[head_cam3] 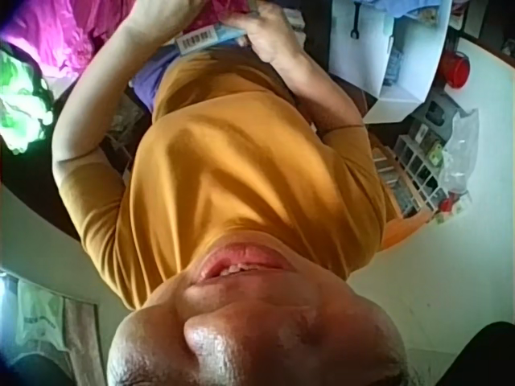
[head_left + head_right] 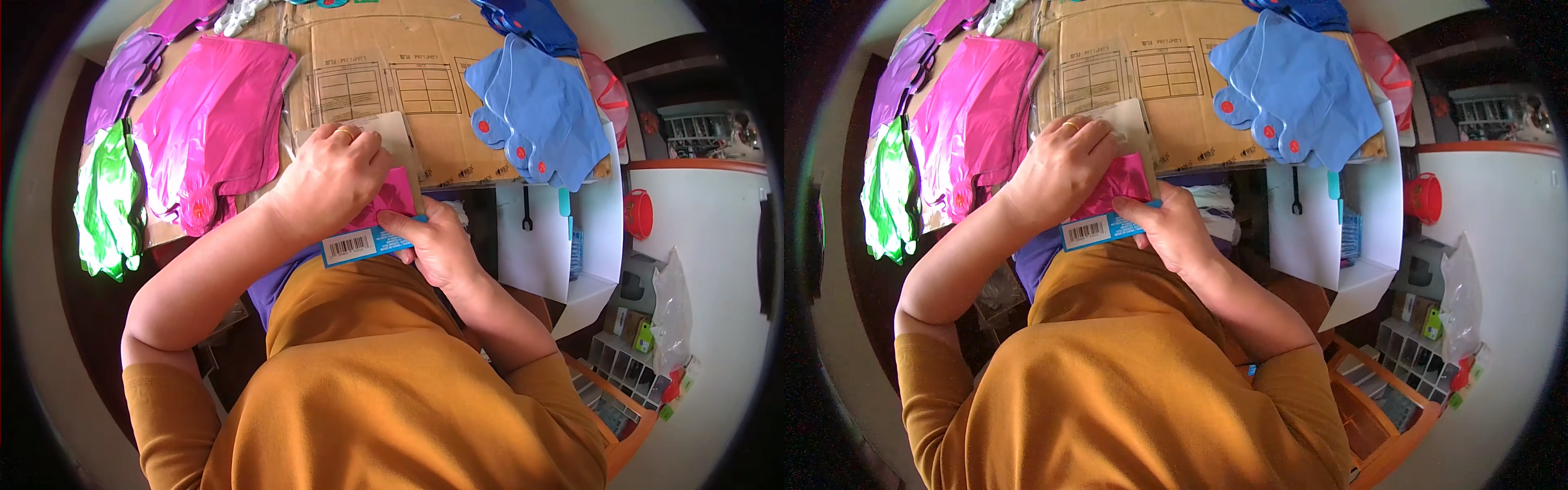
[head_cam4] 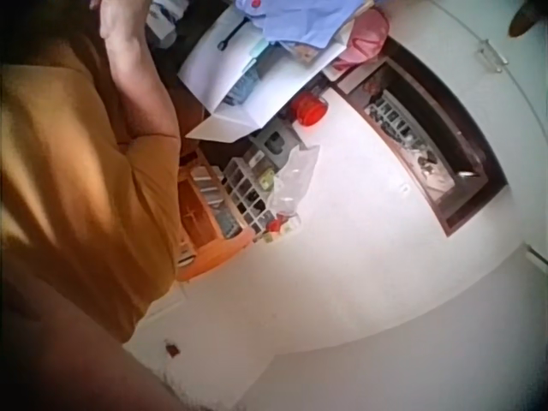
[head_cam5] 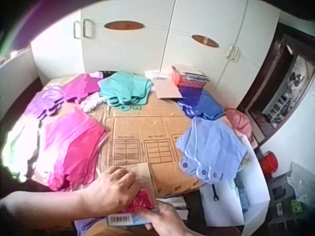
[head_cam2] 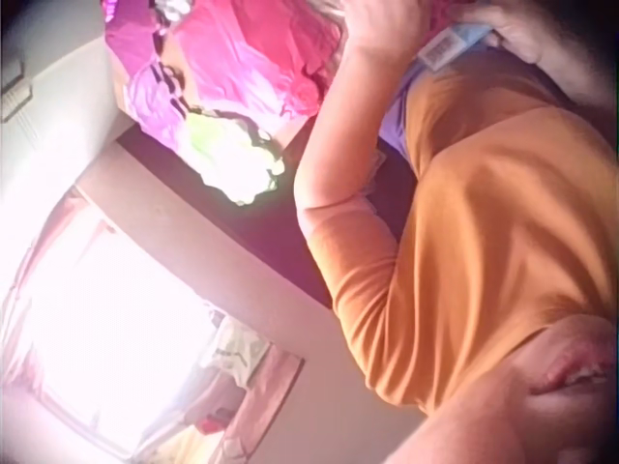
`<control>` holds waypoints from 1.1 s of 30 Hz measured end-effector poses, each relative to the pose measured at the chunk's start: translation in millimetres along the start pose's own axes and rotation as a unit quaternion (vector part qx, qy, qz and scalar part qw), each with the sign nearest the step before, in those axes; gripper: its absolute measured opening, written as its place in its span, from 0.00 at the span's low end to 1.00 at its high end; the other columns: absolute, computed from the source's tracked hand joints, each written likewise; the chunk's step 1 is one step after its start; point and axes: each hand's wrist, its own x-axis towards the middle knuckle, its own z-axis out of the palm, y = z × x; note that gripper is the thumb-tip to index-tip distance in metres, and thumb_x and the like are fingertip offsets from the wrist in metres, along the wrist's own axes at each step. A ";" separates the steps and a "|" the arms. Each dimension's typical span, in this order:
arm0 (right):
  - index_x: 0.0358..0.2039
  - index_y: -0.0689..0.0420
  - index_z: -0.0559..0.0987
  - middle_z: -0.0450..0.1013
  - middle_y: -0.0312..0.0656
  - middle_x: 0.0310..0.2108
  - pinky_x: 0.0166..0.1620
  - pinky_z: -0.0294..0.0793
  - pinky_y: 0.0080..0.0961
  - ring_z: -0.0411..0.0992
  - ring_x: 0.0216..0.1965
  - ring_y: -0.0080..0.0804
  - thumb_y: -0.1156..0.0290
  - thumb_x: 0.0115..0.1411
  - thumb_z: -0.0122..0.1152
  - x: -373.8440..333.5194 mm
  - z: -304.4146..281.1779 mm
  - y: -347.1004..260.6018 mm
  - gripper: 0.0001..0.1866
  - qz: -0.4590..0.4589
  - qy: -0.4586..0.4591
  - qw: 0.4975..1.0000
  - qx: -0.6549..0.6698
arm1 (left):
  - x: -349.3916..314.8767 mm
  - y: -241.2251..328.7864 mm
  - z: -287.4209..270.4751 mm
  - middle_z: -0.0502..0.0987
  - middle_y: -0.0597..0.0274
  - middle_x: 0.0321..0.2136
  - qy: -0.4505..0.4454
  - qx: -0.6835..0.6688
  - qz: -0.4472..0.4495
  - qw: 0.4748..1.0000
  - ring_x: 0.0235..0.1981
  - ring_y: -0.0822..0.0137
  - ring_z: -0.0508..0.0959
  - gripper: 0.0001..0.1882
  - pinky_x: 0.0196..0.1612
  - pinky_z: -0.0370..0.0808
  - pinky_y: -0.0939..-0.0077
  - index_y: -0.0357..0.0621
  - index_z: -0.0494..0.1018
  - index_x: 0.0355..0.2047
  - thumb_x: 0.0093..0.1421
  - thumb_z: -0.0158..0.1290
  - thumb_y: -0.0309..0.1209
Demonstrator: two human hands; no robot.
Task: Folding colorful star-shaped plastic bags and inserting them into cardboard packaging sleeves.
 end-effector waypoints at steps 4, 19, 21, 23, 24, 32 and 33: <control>0.34 0.60 0.79 0.73 0.33 0.23 0.18 0.63 0.17 0.65 0.18 0.17 0.70 0.56 0.65 -1.5 0.5 2.2 0.08 -0.011 0.001 1.000 0.005 | -6.8 -4.7 -3.5 0.75 0.53 0.37 0.025 -0.053 0.041 0.997 0.40 0.54 0.77 0.13 0.46 0.75 0.62 0.34 0.73 0.36 0.49 0.53 0.26; 0.37 0.61 0.76 0.73 0.35 0.26 0.19 0.65 0.16 0.67 0.21 0.18 0.71 0.56 0.65 -9.1 8.3 5.9 0.11 -0.020 -0.011 1.000 0.004 | -25.8 -2.0 -8.3 0.75 0.50 0.39 0.040 -0.090 0.057 0.993 0.40 0.53 0.78 0.14 0.43 0.76 0.62 0.33 0.74 0.37 0.49 0.56 0.26; 0.37 0.61 0.76 0.73 0.35 0.27 0.19 0.66 0.16 0.68 0.21 0.18 0.71 0.55 0.66 -8.3 10.2 7.3 0.11 -0.025 -0.002 1.000 0.011 | -29.2 0.0 -6.9 0.75 0.51 0.38 0.058 -0.119 0.021 0.991 0.39 0.54 0.78 0.14 0.42 0.76 0.63 0.34 0.74 0.37 0.48 0.58 0.26; 0.37 0.61 0.76 0.74 0.35 0.27 0.19 0.66 0.16 0.68 0.22 0.18 0.70 0.55 0.66 -7.5 11.5 6.8 0.12 -0.022 -0.007 1.000 0.011 | -31.2 2.2 -3.4 0.76 0.52 0.38 0.056 -0.124 0.000 0.991 0.38 0.55 0.78 0.15 0.43 0.76 0.64 0.35 0.75 0.37 0.47 0.59 0.25; 0.38 0.61 0.76 0.74 0.35 0.27 0.19 0.66 0.16 0.68 0.22 0.18 0.70 0.55 0.67 -7.3 11.4 6.5 0.12 -0.021 -0.009 1.000 0.011 | -31.6 3.3 -2.3 0.76 0.52 0.38 0.055 -0.127 -0.011 0.990 0.38 0.55 0.78 0.15 0.43 0.76 0.64 0.35 0.75 0.37 0.46 0.59 0.24; 0.39 0.59 0.77 0.75 0.34 0.28 0.19 0.67 0.15 0.70 0.23 0.17 0.69 0.55 0.68 -4.2 9.8 4.0 0.13 -0.020 -0.001 0.999 0.029 | -39.9 3.0 -21.5 0.76 0.56 0.36 0.106 -0.134 -0.015 0.985 0.35 0.57 0.77 0.15 0.40 0.73 0.66 0.36 0.75 0.38 0.46 0.57 0.21; 0.39 0.59 0.77 0.75 0.34 0.29 0.19 0.67 0.15 0.70 0.24 0.17 0.68 0.55 0.68 -3.8 9.7 2.6 0.13 -0.021 0.000 0.999 0.037 | -46.4 7.4 -26.6 0.75 0.57 0.35 0.126 -0.148 -0.042 0.980 0.34 0.58 0.76 0.15 0.37 0.72 0.67 0.35 0.74 0.38 0.47 0.57 0.21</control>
